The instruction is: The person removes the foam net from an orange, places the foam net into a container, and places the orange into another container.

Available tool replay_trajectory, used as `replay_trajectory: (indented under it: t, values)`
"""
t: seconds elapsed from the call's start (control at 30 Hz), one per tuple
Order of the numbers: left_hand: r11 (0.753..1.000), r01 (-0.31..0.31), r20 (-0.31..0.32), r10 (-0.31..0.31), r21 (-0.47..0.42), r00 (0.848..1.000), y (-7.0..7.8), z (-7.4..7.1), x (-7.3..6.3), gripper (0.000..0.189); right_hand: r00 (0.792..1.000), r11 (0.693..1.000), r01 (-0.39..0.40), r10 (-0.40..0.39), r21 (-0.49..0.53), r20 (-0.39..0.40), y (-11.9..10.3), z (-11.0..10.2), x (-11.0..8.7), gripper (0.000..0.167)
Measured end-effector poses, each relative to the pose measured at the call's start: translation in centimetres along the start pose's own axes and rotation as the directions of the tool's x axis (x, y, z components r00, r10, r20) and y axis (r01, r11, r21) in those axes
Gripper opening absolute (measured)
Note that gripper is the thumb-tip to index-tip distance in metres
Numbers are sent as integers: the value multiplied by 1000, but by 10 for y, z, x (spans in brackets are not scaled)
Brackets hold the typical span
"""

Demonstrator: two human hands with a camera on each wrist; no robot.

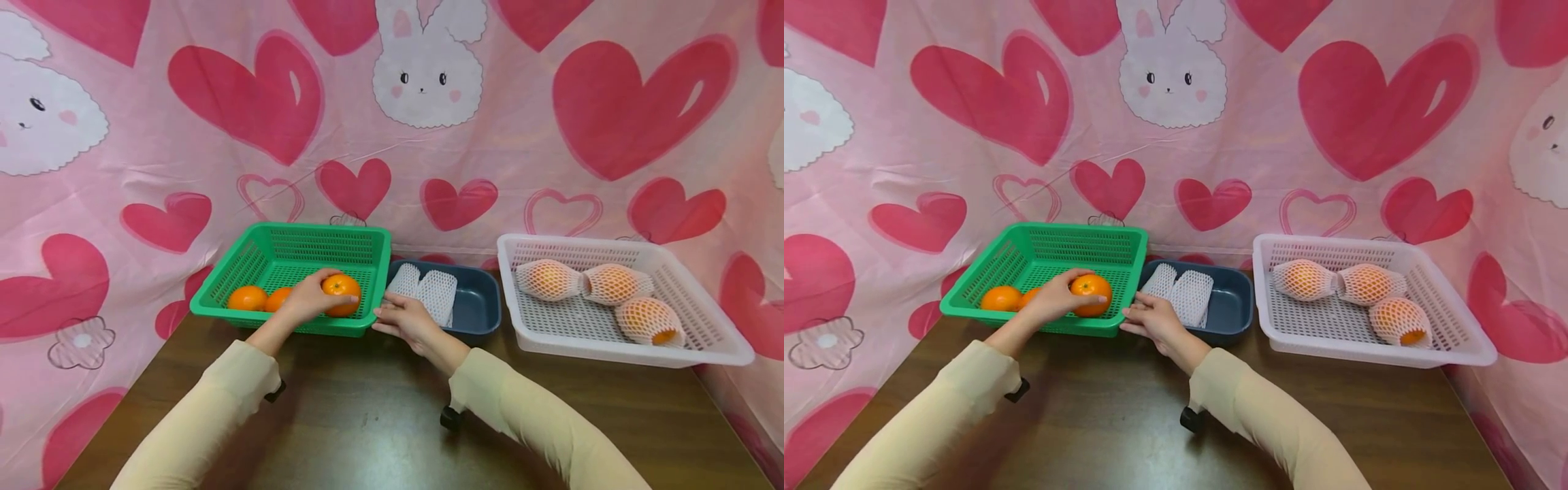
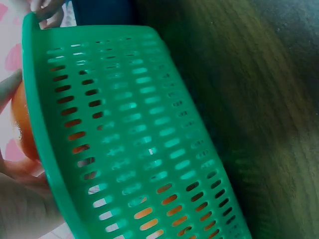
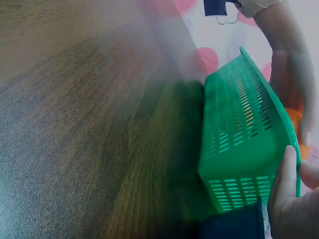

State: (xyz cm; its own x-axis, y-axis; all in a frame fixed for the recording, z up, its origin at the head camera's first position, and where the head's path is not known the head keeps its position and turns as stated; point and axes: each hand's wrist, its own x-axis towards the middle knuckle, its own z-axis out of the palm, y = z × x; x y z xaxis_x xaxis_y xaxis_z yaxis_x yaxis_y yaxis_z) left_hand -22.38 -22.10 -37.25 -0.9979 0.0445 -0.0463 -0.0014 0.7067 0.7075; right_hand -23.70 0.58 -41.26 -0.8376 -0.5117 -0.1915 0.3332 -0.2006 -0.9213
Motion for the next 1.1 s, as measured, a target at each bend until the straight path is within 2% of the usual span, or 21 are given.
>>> replay_trajectory:
  t: [0.23, 0.4, 0.57, 0.93, 1.1]
  values:
    - [997, 18, 4, -18, 79, 1000, -4, 8, 7, 78, 1000, 1000, 7, -7, 4, -4, 0, 0, 1, 56]
    - [992, 20, 13, -22, 128, 1000, -7, 12, 11, 70, 1000, 1000, 8, -8, 11, -6, -1, 2, 0, 56]
    - [985, -5, 27, 0, 173, 1000, -8, 12, 14, 66, 1000, 1000, 10, -10, 14, -10, 0, 1, -1, 56]
    - [961, 9, 79, -32, 277, 996, -7, 12, 17, 71, 1000, 1000, 20, -20, 14, 1, 2, -1, 1, 56]
    - [959, 6, 106, -37, 283, 994, -8, 13, 20, 69, 1000, 1000, 19, -19, 11, -2, 2, -1, 2, 56]
